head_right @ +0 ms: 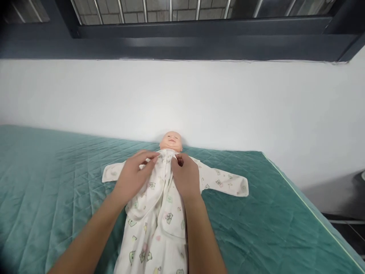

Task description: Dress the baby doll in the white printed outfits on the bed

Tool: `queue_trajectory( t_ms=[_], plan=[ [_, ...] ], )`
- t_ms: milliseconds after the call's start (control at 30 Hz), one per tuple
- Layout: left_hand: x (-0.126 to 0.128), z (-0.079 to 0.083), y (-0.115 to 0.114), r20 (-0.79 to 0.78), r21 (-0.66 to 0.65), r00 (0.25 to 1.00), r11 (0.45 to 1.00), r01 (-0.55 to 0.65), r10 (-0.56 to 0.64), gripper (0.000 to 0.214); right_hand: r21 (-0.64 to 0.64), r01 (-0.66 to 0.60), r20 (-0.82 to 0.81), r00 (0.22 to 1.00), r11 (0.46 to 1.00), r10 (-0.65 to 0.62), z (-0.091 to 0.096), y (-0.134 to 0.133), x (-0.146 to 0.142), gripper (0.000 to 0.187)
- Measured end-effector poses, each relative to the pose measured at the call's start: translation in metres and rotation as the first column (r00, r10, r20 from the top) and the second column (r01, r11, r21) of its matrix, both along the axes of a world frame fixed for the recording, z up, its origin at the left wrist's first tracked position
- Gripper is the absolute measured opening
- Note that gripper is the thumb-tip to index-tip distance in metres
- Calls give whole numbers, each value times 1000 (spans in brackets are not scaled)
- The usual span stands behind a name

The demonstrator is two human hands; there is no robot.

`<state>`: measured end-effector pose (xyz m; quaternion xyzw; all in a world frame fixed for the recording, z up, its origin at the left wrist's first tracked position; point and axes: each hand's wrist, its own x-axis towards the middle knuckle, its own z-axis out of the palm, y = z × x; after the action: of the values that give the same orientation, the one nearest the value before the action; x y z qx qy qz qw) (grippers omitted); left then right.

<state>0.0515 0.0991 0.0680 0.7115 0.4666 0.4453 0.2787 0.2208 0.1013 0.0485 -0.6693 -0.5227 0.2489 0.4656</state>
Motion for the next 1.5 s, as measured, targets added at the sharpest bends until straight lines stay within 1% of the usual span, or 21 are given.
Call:
queue_trajectory(
  t_ms=[33,100,167,233,300,367,467,533,600,733,833,900,1067,1200,1333,1500],
  plan=[
    [5,-3,10,-21,-7,1000,1000,-12,12,23,2,7,0,1000,1000,-7,0,0,0,19],
    [16,-4,29,-147,-57,988,997,-56,47,21,2,12,-28,1000,1000,-12,-2,1,3,20],
    [26,-3,45,-250,-107,968,992,-61,32,23,-4,-7,-79,997,1000,7,-3,2,9,21],
    [34,-3,56,-278,-132,961,990,-42,4,24,-11,-42,-143,989,999,40,-4,3,15,23],
    [38,-6,60,-240,-132,971,990,-44,11,24,-10,-67,-211,975,998,64,-5,4,18,25],
    [39,-11,61,-156,-141,987,987,-71,49,22,22,-84,-236,968,996,87,-5,4,16,27],
    [36,-17,59,-47,-157,996,984,-87,80,19,115,-108,-162,979,988,126,-6,5,11,27],
    [34,-19,59,-24,-140,996,987,-84,82,16,163,-131,-117,982,978,151,-7,7,8,27],
    [33,-19,59,-4,-125,996,989,-84,84,16,194,-151,-105,979,969,174,-8,11,8,26],
    [31,-21,60,37,-115,996,990,-78,82,18,237,-177,-15,982,955,186,-7,25,7,22],
    [29,-25,62,85,-127,994,990,-55,66,19,226,-196,73,980,954,184,-5,36,6,20],
    [29,-26,64,114,-148,992,988,-37,55,18,216,-198,92,979,956,182,-4,40,5,20],
    [29,-27,66,114,-173,992,984,-39,59,16,175,-189,46,982,966,184,-7,39,5,22],
    [29,-25,66,150,-170,988,985,-14,40,17,139,-179,28,984,974,177,-7,36,6,23],
    [30,-25,66,165,-173,984,984,-30,60,14,128,-164,41,986,978,160,-6,36,4,23],
    [31,-25,66,106,-162,989,983,-88,106,13,98,-189,70,981,977,182,-4,37,3,21]
  ],
)
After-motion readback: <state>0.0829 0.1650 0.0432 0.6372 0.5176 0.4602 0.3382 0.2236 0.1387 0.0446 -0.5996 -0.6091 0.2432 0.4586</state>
